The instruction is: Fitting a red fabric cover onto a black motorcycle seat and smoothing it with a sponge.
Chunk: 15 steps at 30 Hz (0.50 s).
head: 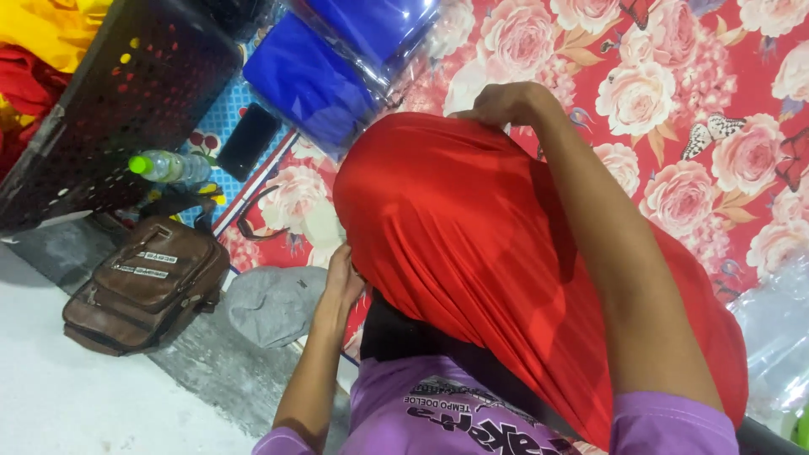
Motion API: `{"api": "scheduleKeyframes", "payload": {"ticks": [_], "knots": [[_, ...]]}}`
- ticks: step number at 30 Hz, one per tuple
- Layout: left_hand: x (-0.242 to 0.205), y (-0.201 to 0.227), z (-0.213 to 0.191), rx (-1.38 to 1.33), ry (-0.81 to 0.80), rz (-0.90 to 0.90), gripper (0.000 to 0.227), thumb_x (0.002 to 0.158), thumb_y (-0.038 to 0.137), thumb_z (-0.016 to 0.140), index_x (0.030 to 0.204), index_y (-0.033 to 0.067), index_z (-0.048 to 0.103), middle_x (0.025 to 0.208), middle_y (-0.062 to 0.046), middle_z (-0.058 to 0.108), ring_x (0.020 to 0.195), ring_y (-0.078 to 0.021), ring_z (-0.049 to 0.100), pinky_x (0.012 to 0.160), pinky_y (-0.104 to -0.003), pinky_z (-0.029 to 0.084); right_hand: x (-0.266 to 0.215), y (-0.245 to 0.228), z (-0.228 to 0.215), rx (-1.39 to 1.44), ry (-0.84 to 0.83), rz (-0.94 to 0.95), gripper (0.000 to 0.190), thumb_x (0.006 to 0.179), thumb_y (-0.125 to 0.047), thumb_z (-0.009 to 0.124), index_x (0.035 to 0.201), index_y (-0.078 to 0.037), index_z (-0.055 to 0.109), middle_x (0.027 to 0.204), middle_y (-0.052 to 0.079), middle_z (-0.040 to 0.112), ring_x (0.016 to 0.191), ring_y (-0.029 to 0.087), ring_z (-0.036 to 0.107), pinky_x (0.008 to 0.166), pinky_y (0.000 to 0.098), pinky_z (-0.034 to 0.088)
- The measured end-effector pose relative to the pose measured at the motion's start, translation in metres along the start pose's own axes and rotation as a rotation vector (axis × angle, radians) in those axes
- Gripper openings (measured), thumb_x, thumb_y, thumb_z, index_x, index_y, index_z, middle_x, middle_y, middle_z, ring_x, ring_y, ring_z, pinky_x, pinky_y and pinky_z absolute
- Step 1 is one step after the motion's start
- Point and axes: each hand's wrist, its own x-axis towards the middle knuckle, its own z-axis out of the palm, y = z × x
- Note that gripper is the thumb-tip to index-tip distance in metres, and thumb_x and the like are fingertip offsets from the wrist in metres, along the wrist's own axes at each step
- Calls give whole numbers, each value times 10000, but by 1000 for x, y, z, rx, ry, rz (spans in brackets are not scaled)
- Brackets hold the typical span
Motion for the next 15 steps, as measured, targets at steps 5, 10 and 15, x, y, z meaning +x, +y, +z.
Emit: {"api": "scheduleKeyframes", "payload": {"ticks": [5,10,15], "knots": [[-11,0,7,-22,26,2,222,951,94,539,752,190,551,597,44,468,528,-104,414,503,-246,332,26,25,23,-124,141,-104,801,1022,-691,394,1083,37,722,1121,165,715,959,325,667,879,517,522],[-11,2,15,-109,-29,15,323,1010,91,533,700,184,524,567,26,440,548,-123,416,546,-268,373,39,84,39,4,843,-761,357,1116,-271,713,875,-14,660,899,138,668,853,275,558,745,451,455],[-24,13,27,-146,-57,-58,177,1012,257,541,1008,148,681,990,-73,720,890,-225,646,764,-335,531,-99,110,81,169,958,-723,194,1134,-204,680,1069,-36,609,1088,120,553,963,248,525,821,375,460]]}}
